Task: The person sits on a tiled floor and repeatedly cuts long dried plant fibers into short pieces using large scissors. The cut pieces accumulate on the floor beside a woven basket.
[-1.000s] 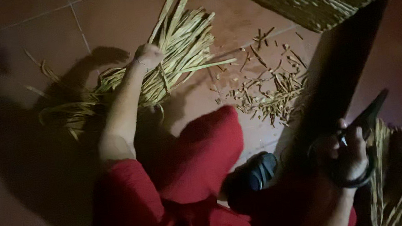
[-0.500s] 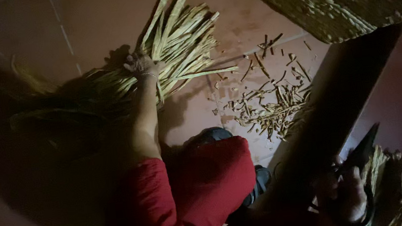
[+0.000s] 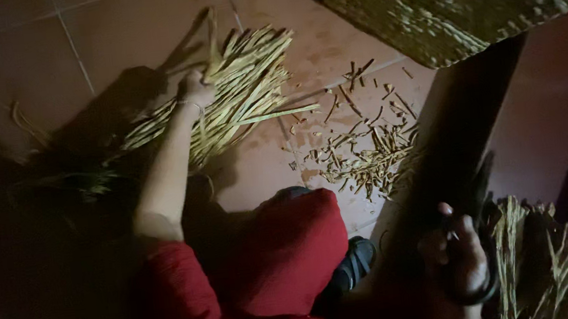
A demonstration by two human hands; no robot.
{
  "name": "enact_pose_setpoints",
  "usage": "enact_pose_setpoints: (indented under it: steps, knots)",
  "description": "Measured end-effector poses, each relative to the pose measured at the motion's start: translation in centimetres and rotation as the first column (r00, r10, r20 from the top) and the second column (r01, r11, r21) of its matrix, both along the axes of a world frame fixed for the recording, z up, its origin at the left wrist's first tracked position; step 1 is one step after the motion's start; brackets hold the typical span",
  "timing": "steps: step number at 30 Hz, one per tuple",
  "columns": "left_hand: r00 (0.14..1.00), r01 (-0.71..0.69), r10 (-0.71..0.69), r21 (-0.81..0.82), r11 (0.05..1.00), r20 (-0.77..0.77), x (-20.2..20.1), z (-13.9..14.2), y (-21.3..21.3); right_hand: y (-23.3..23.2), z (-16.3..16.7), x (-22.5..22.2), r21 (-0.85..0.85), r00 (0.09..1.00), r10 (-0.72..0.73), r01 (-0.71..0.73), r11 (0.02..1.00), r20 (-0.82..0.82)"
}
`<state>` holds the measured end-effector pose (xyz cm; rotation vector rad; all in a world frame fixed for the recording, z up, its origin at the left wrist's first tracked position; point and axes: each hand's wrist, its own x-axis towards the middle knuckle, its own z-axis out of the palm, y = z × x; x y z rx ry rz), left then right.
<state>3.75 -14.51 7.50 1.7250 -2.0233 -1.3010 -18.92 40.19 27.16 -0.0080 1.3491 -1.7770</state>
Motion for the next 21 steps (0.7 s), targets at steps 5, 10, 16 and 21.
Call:
enact_pose_setpoints:
  steps: [5, 10, 16, 21]
  knots:
    - [0.881, 0.27, -0.109, 0.299, 0.915, -0.46, -2.7, 5.9, 2.6, -2.0, 0.1, 1.1, 0.04, 0.996, 0.066, -0.063, 0.997, -0.068]
    - [0.697, 0.538, -0.346, 0.14, 0.831, -0.627, -8.8, 13.1, 9.3, -4.8, 2.0, 3.9, 0.094, 0.992, -0.067, 0.077, 0.993, -0.105]
    - [0.414, 0.814, -0.537, 0.034, 0.58, -0.735, -14.2, 21.7, 23.6, -5.8, 3.7, 4.8, -0.117, 0.907, -0.382, 0.366, 0.923, -0.18]
    - [0.255, 0.922, -0.622, -0.009, 0.388, -0.74, -15.8, 22.2, 33.7, -2.9, 4.7, 2.8, -0.439, 0.846, -0.526, 0.444, 0.781, -0.081]
